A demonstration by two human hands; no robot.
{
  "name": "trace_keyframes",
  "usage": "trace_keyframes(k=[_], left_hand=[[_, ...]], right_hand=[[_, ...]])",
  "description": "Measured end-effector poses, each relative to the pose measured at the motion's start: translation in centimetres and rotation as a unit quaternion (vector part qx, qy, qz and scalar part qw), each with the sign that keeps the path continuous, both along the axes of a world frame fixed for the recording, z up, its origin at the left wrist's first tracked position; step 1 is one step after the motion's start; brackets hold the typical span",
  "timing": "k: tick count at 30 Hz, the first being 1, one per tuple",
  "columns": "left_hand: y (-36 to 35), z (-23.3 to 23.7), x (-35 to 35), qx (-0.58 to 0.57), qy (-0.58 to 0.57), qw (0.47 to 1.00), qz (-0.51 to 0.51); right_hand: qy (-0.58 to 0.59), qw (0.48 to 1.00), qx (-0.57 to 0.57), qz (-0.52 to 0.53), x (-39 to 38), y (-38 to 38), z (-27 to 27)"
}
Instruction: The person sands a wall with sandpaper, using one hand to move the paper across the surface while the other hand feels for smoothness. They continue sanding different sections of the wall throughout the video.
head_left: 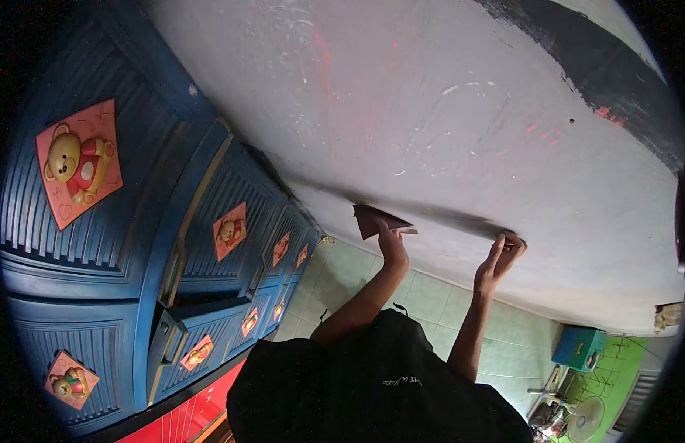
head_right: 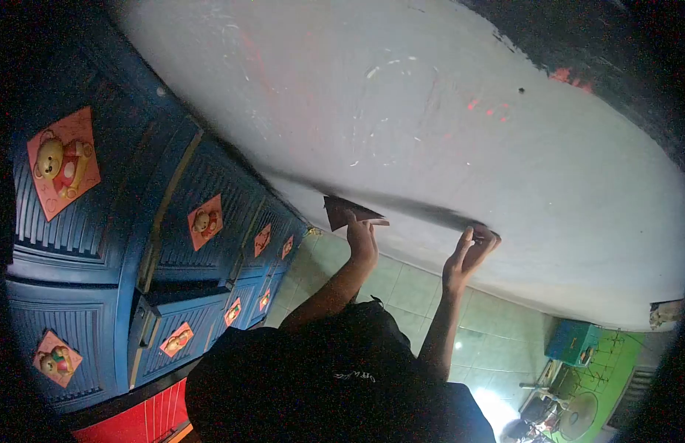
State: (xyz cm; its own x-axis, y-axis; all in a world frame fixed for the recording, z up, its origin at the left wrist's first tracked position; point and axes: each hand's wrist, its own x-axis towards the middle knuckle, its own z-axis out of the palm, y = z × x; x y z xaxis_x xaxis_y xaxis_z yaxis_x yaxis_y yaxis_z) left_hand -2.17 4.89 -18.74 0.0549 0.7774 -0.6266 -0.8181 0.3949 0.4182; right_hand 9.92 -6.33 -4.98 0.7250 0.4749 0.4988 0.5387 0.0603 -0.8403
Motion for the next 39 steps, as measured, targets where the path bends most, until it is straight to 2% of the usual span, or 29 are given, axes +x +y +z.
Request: trace_keyframes(k=[2, 4, 5, 6, 9, 11, 12, 14, 18, 19, 20, 21, 22, 24, 25, 26, 28, 30, 31, 33, 34, 35, 36, 38, 39], left_hand=[[0.4, 0.6, -0.7, -0.011, 0.011, 1.0, -0.024], [2.5, -1.8, -1.2, -0.02, 0.013, 1.0, -0.005], [3.8, -3.1, -2.0, -0.01, -0.029, 0.999, 0.01], [5.3, -6.6, -2.6, -0.036, -0.015, 0.999, 0.002], [3.8, 1.6, -3.8, -0.084, -0.01, 0.995, -0.048], [0.4, 7.6, -3.0, -0.006, -0.053, 0.993, -0.103], [-0.6, 8.3, -2.7, 0.03, -0.085, 0.988, -0.127], [-0.5, 9.4, -2.3, 0.031, -0.033, 0.991, -0.128], [0.0, 9.7, -2.3, 0.013, -0.001, 0.99, -0.14], [0.4, 8.3, -2.1, 0.006, -0.031, 0.992, -0.124], [1.1, 6.2, -1.9, 0.001, -0.061, 0.992, -0.107], [2.7, 0.4, -1.2, 0.0, -0.065, 0.994, -0.082], [3.0, 1.2, -0.9, -0.059, 0.02, 0.997, -0.048], [7.3, -14.4, 0.4, -0.028, -0.082, 0.996, -0.007], [6.5, -11.5, -0.3, -0.026, -0.083, 0.996, -0.009], [5.4, -8.6, -1.4, -0.015, -0.069, 0.996, -0.051], [2.9, -0.7, -1.9, 0.001, -0.053, 0.994, -0.096], [-0.6, 5.6, -1.2, -0.01, -0.052, 0.987, -0.155], [-1.3, 8.8, -0.8, -0.047, -0.052, 0.987, -0.143], [0.4, 6.7, -0.1, -0.052, -0.026, 0.99, -0.131], [1.5, 3.8, 0.0, -0.059, -0.003, 0.991, -0.118], [4.8, -6.6, -0.7, -0.012, -0.098, 0.982, -0.161], [4.9, -4.5, -1.4, -0.115, -0.184, 0.97, -0.11], [5.2, -7.4, -1.4, -0.108, -0.113, 0.978, -0.135], [4.2, -5.0, -0.6, -0.105, -0.113, 0.978, -0.142]], right_hand=[[-0.006, 1.0, 0.0, 0.0, 0.4, 0.2, -0.3], [-0.015, 1.0, 0.002, 0.009, 0.6, -0.1, -0.7], [-0.011, 1.0, -0.002, 0.005, 0.3, -0.3, -0.7], [-0.009, 1.0, -0.006, -0.001, 0.1, -0.1, -0.3], [-0.02, 1.0, -0.004, -0.01, -0.3, 0.3, 0.3], [-0.033, 0.999, 0.0, -0.019, -0.3, 0.5, 0.1], [-0.038, 0.999, 0.001, -0.023, -0.2, 0.4, -0.1], [-0.046, 0.999, 0.006, -0.025, 0.0, 0.6, -0.2], [0.008, 1.0, 0.023, 0.01, -0.3, 0.3, 0.4], [0.038, 0.999, 0.024, 0.023, -0.4, 0.0, 0.5], [0.0, 1.0, 0.01, 0.014, -0.2, 0.0, 0.7], [0.012, 0.999, 0.018, 0.024, -0.3, -0.1, 0.8], [0.022, 0.999, 0.028, 0.035, -0.4, -0.1, 1.1], [0.022, 0.999, 0.017, 0.039, -0.6, -0.5, 1.7], [0.024, 0.999, 0.005, 0.044, -0.6, -0.8, 1.9], [0.024, 0.999, 0.008, 0.044, -0.5, -1.1, 1.9], [0.005, 0.998, 0.023, 0.056, -0.3, -1.4, 1.8], [0.006, 0.999, 0.013, 0.049, -0.5, -2.1, 1.8], [0.006, 0.999, 0.022, 0.026, -0.4, -2.3, 1.8], [0.005, 0.999, 0.035, -0.001, 0.2, -2.7, 1.8], [0.011, 0.999, 0.045, -0.027, 0.8, -3.2, 1.8], [0.017, 0.997, 0.057, -0.053, 1.3, -3.8, 1.8], [0.017, 0.996, 0.058, -0.058, 1.8, -4.2, 1.9], [0.027, 0.984, 0.064, -0.165, 2.5, -5.0, 2.2], [0.038, 0.98, 0.072, -0.181, 3.2, -5.4, 2.3]])
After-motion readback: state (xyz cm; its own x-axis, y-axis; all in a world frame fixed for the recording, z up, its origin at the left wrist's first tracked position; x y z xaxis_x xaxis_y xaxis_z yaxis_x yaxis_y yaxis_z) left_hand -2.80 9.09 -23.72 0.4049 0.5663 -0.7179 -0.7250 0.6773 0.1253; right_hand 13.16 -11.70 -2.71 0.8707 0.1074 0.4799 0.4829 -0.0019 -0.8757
